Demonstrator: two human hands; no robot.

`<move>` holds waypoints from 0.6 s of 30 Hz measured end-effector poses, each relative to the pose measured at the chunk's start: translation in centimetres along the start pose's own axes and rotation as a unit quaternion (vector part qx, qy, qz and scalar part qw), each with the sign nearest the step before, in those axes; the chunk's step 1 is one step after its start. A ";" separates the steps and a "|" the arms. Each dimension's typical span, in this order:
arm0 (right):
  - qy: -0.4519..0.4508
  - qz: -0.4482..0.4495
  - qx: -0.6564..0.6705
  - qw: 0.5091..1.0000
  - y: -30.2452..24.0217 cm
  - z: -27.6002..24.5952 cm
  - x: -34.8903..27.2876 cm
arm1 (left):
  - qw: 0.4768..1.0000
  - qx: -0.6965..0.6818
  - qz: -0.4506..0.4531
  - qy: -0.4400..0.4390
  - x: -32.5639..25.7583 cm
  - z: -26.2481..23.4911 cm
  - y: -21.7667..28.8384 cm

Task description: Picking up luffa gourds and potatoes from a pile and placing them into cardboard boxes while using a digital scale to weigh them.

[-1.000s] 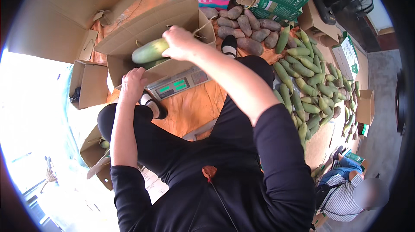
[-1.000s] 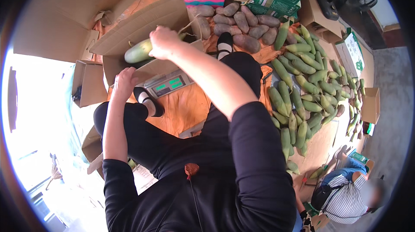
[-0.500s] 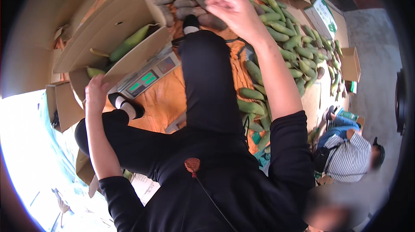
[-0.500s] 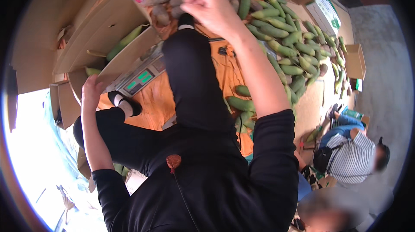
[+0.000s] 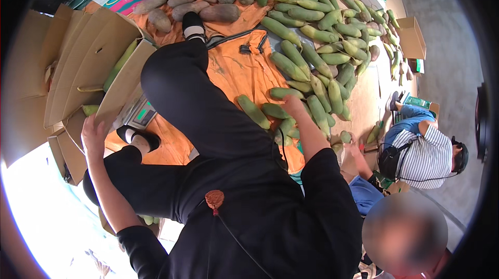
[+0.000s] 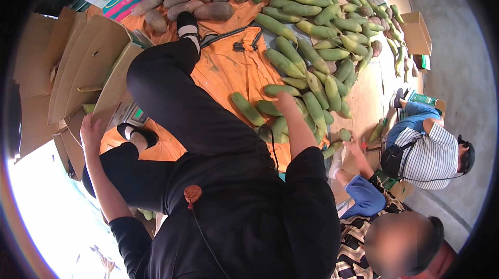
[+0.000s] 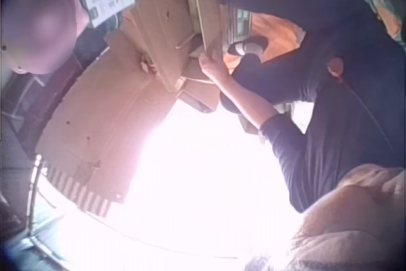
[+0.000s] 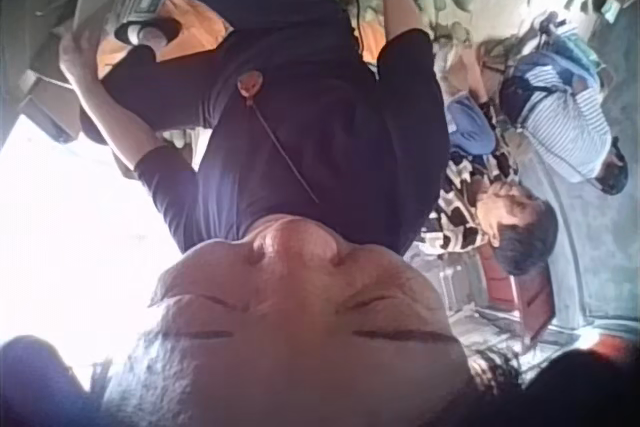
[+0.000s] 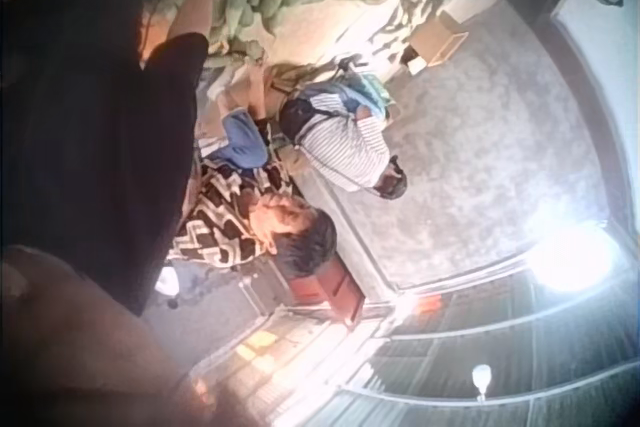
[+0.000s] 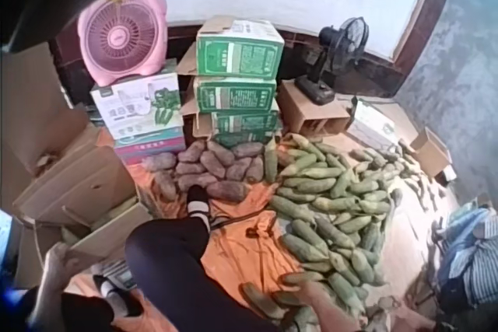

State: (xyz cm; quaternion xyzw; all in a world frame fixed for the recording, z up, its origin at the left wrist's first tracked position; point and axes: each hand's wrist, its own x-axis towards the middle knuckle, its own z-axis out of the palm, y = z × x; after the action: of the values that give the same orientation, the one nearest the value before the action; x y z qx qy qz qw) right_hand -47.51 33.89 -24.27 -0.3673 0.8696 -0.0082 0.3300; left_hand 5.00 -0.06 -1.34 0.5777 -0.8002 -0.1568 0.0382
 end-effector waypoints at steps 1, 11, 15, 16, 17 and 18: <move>-0.023 0.012 -0.004 1.000 -0.5 0.5 -0.5 | 1.000 0.007 0.002 0.005 -0.2 -0.2 -0.3; -0.240 0.051 0.022 0.969 -2.5 6.9 -2.3 | 0.999 0.005 0.016 0.028 0.0 0.4 0.1; -0.181 0.055 0.096 0.977 -2.7 9.1 -2.8 | 0.999 0.028 0.023 0.030 0.1 0.3 0.6; -0.218 0.083 0.097 0.968 -3.3 8.9 -2.6 | 0.999 0.029 0.021 0.031 -0.1 0.1 0.6; -0.255 0.110 0.097 0.956 -4.2 8.5 -2.5 | 0.999 0.023 0.021 0.032 -0.2 -0.1 0.5; -0.255 0.109 0.096 0.956 -4.6 8.7 -2.5 | 0.999 0.017 0.021 0.033 -0.4 -0.2 0.5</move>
State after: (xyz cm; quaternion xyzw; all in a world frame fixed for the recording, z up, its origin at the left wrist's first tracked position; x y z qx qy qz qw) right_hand -38.28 34.15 -28.53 -0.2266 0.7863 0.0383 0.5735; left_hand 4.74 0.37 -1.00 0.5660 -0.8130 -0.1238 0.0580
